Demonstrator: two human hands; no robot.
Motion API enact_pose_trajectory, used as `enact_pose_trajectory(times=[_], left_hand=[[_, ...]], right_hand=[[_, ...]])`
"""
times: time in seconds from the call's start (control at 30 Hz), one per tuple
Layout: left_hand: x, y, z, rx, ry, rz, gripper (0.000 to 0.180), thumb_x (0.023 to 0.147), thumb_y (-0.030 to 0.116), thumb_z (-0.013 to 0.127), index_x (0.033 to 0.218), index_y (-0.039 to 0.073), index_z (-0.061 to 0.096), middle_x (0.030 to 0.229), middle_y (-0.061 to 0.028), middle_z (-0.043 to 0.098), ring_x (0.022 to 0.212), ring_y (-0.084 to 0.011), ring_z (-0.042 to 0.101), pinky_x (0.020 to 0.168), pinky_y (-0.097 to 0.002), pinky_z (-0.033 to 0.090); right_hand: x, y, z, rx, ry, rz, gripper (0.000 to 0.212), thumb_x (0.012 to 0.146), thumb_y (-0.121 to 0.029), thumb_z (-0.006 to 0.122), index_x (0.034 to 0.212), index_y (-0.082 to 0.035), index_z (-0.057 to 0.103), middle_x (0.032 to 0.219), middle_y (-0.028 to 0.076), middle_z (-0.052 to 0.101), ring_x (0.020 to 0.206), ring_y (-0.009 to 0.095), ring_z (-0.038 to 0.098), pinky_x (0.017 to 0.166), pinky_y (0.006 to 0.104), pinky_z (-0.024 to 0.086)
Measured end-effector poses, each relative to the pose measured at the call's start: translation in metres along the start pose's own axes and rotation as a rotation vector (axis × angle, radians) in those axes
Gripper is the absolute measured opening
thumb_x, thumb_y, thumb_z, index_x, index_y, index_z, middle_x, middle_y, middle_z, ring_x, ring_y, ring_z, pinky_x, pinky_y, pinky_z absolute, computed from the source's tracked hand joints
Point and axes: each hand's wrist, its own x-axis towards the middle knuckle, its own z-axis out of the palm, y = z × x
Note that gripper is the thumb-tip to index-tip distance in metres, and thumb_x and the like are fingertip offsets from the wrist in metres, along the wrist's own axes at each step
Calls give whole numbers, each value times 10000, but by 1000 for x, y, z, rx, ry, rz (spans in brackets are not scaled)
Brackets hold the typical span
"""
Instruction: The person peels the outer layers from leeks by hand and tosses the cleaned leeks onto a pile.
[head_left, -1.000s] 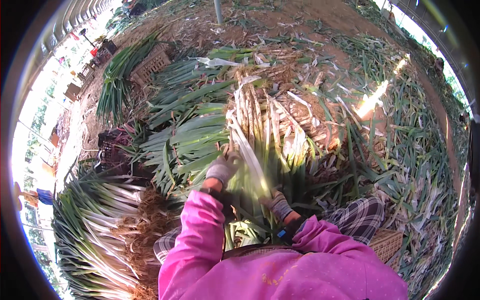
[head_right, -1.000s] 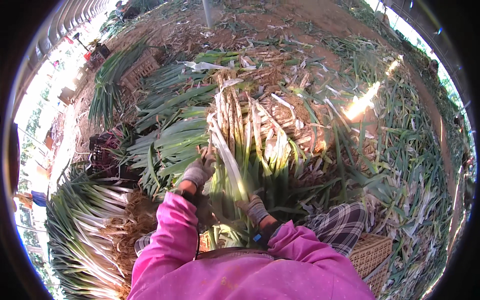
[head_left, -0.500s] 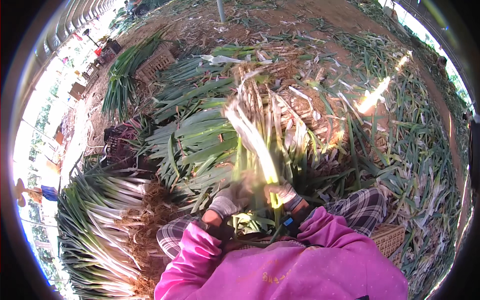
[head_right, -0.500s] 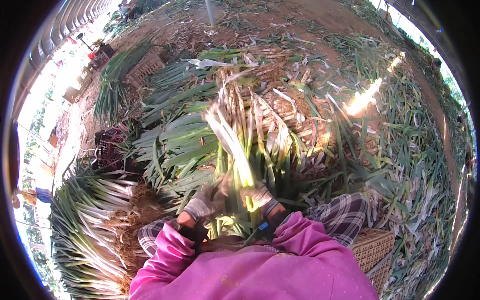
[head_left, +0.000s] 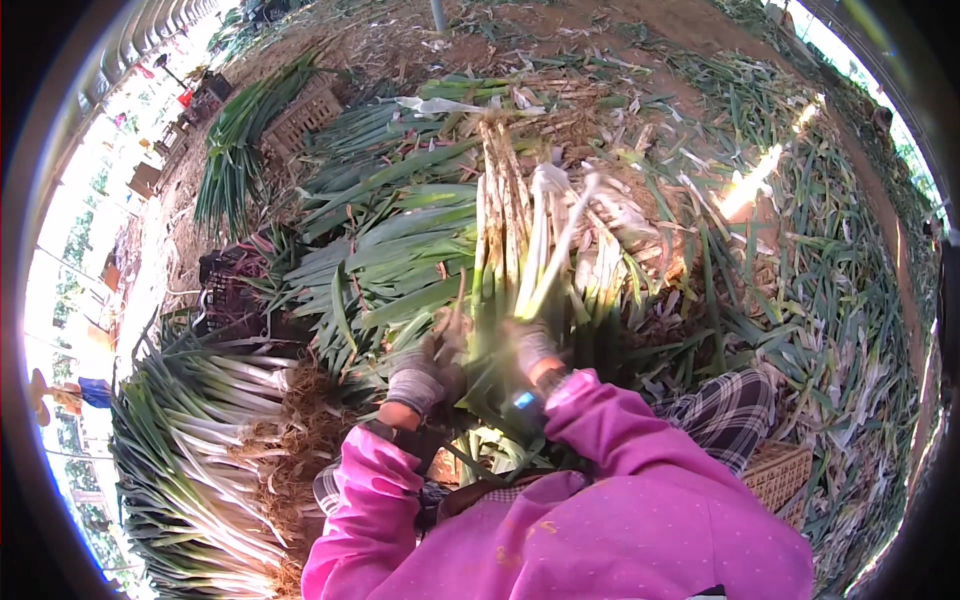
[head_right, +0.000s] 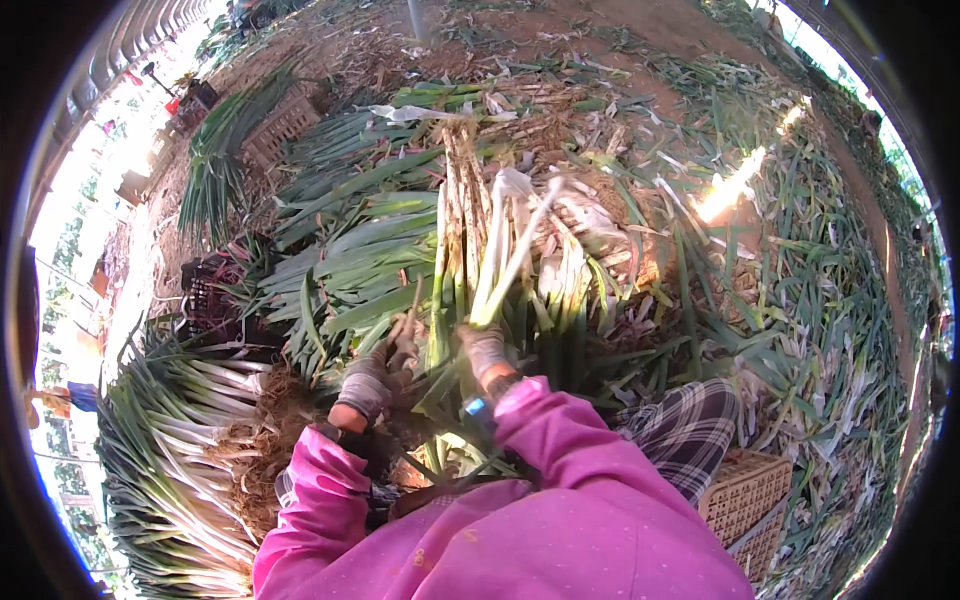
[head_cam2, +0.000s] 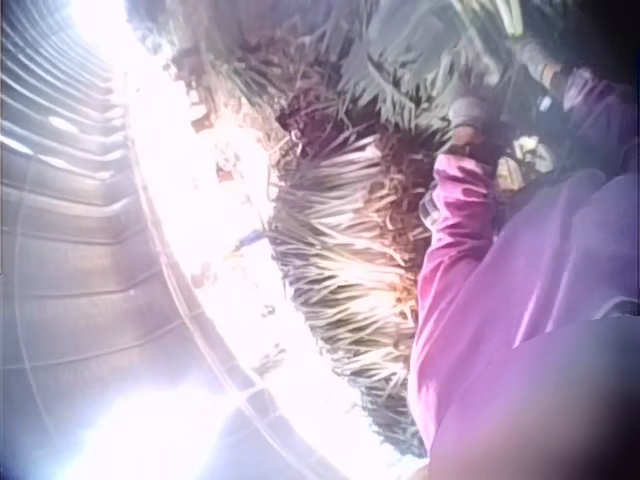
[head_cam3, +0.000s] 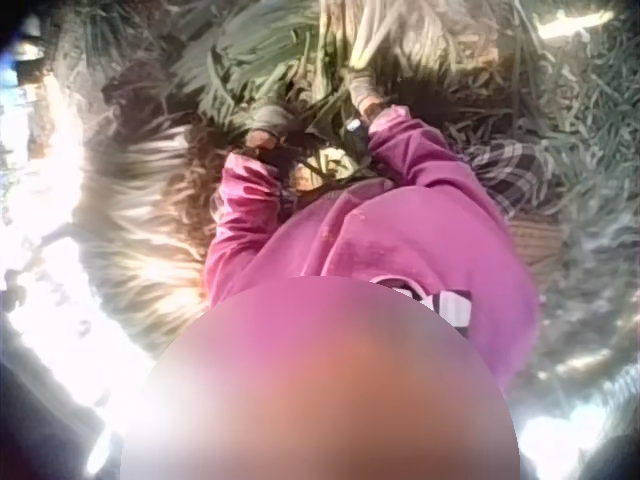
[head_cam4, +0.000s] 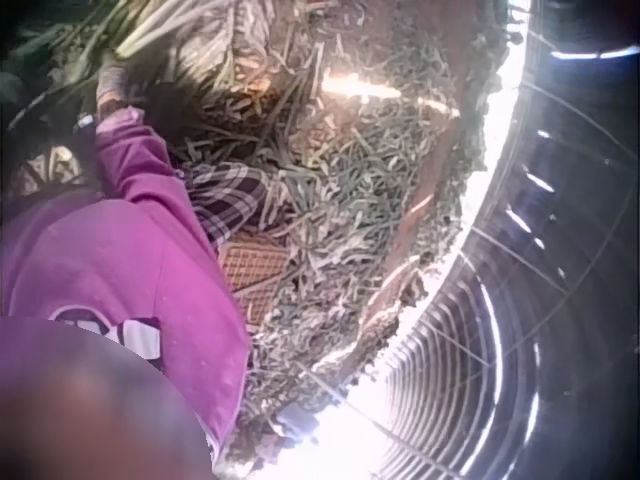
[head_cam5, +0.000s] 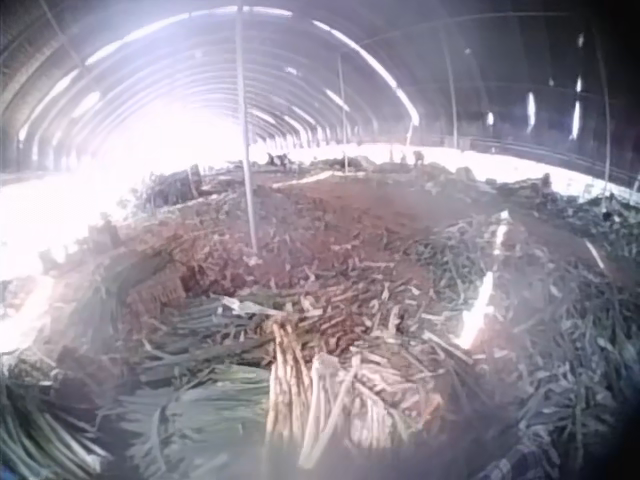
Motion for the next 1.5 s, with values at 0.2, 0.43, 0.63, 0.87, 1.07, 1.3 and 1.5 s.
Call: enact_pose_trajectory(times=[0.2,0.43,0.63,0.87,1.07,1.3,1.5], left_hand=[[-14,11,-31,219,-15,-169,545,708,178,627,1209,52,452,914,-143,622,798,-263,607,706,-337,465],[-47,36,-2,355,-183,-160,639,703,257,654,1259,66,405,1014,-192,595,926,-342,577,778,-378,452],[-78,38,10,466,-315,-81,781,690,425,637,1252,-43,364,876,-232,605,802,-358,605,672,-410,479],[-80,52,33,485,-338,-28,758,684,415,647,1237,-34,387,866,-232,604,792,-376,598,672,-428,477],[-42,67,45,329,-203,-42,607,681,329,662,1199,108,436,895,-188,611,827,-354,594,710,-407,468],[-27,8,54,36,-26,-50,642,699,361,623,1219,51,410,917,-213,607,873,-365,588,734,-419,461],[-25,65,40,485,-32,-269,626,685,390,601,1143,9,411,888,-245,599,852,-396,577,737,-441,455]], right_hand=[[37,77,61,-122,8,307,319,665,-243,695,840,6,600,702,116,603,611,212,552,575,356,448],[33,13,28,-133,11,279,235,665,-153,707,807,9,613,703,100,618,593,201,554,553,341,445],[-10,-27,-36,-54,-184,163,222,668,-42,679,887,-46,646,785,18,633,667,144,556,643,290,441],[-38,-61,-75,-80,-200,247,242,674,-125,694,899,-52,640,792,39,609,727,151,541,663,328,437],[-51,-83,-88,-76,-213,269,245,704,-129,693,927,-47,635,788,30,624,664,148,563,613,315,459],[-56,-131,-162,209,-99,-167,199,685,-99,722,861,-48,645,741,44,631,644,138,588,545,263,483],[-80,-293,-250,-440,988,-112,288,681,-100,693,915,-33,540,654,54,556,456,158,508,388,313,439]])
